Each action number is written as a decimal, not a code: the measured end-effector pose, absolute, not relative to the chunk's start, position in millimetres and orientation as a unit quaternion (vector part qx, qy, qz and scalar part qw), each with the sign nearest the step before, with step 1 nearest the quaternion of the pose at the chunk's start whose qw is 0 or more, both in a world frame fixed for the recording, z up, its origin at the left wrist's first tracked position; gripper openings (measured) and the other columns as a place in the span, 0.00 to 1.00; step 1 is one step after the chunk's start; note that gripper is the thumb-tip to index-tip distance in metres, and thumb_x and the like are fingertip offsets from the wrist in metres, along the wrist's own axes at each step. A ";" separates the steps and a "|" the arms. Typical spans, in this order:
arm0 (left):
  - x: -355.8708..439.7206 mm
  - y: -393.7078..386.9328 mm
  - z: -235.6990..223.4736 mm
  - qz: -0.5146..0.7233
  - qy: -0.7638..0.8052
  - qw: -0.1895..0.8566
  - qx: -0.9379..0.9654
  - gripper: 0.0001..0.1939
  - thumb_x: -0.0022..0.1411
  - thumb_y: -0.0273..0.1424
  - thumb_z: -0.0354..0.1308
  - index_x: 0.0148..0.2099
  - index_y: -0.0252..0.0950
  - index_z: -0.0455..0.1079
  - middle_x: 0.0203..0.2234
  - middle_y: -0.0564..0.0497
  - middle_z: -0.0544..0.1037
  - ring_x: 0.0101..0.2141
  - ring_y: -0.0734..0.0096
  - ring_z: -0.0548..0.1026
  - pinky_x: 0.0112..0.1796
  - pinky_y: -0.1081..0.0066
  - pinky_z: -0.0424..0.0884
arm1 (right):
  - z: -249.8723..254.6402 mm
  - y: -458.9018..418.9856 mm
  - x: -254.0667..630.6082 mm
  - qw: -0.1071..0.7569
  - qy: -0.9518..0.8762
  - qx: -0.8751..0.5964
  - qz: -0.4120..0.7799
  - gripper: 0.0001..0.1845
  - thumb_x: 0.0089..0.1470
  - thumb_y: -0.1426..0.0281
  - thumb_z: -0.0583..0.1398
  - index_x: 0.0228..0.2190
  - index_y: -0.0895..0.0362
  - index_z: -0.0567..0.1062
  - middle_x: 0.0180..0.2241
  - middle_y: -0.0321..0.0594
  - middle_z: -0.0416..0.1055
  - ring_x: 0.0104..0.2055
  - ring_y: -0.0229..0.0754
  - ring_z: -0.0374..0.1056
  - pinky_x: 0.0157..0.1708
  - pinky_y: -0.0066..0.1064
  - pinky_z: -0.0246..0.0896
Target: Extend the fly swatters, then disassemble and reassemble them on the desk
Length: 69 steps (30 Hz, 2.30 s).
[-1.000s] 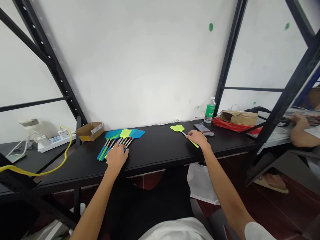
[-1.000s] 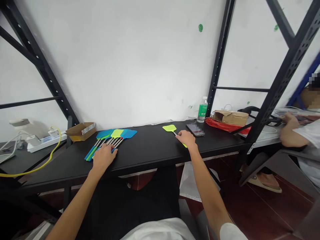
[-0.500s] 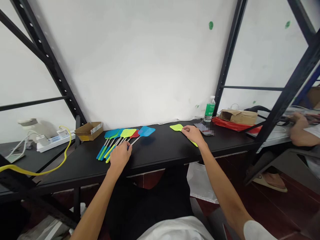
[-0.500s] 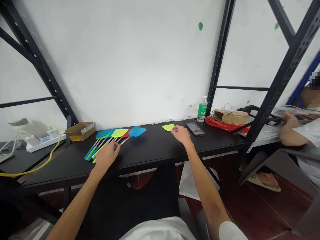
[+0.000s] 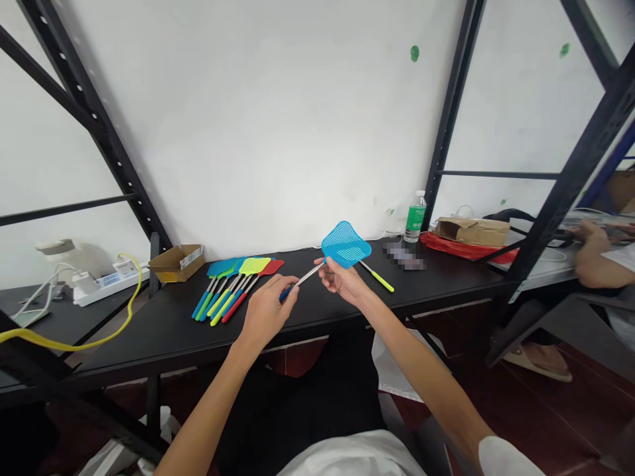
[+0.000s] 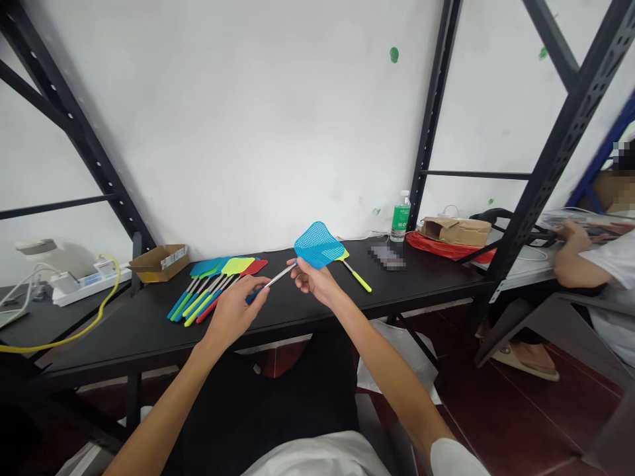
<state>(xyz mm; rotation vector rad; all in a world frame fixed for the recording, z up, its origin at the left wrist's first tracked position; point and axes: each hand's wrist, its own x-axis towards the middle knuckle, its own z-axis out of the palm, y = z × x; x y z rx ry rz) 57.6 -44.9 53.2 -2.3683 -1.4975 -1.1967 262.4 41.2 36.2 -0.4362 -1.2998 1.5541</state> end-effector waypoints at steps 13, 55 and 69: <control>61.6 -48.2 51.3 -0.333 -0.541 0.104 -0.765 0.18 0.71 0.42 0.47 0.49 0.42 0.75 0.41 0.48 0.81 0.39 0.62 0.78 0.33 0.70 0.63 | 29.6 46.9 255.5 0.602 -0.596 -0.253 0.468 0.19 0.48 0.54 0.67 0.25 0.58 0.75 0.23 0.37 0.72 0.23 0.36 0.68 0.21 0.27 0.60; 42.0 -58.3 74.6 -0.481 -0.452 0.117 -0.742 0.09 0.65 0.35 0.56 0.41 0.40 0.77 0.36 0.49 0.81 0.40 0.62 0.76 0.46 0.63 0.69 | 39.5 56.9 279.3 0.645 -0.428 -0.220 0.594 0.19 0.50 0.53 0.66 0.31 0.57 0.78 0.24 0.39 0.76 0.22 0.35 0.68 0.20 0.25 0.58; 48.1 -33.6 55.5 -0.588 -0.419 -0.406 -0.560 0.26 0.67 0.48 0.42 0.21 0.40 0.55 0.14 0.54 0.61 0.17 0.74 0.61 0.20 0.71 0.62 | 47.3 30.9 259.5 0.606 -0.447 -0.201 0.626 0.19 0.52 0.52 0.64 0.30 0.57 0.79 0.24 0.40 0.76 0.22 0.36 0.68 0.19 0.26 0.57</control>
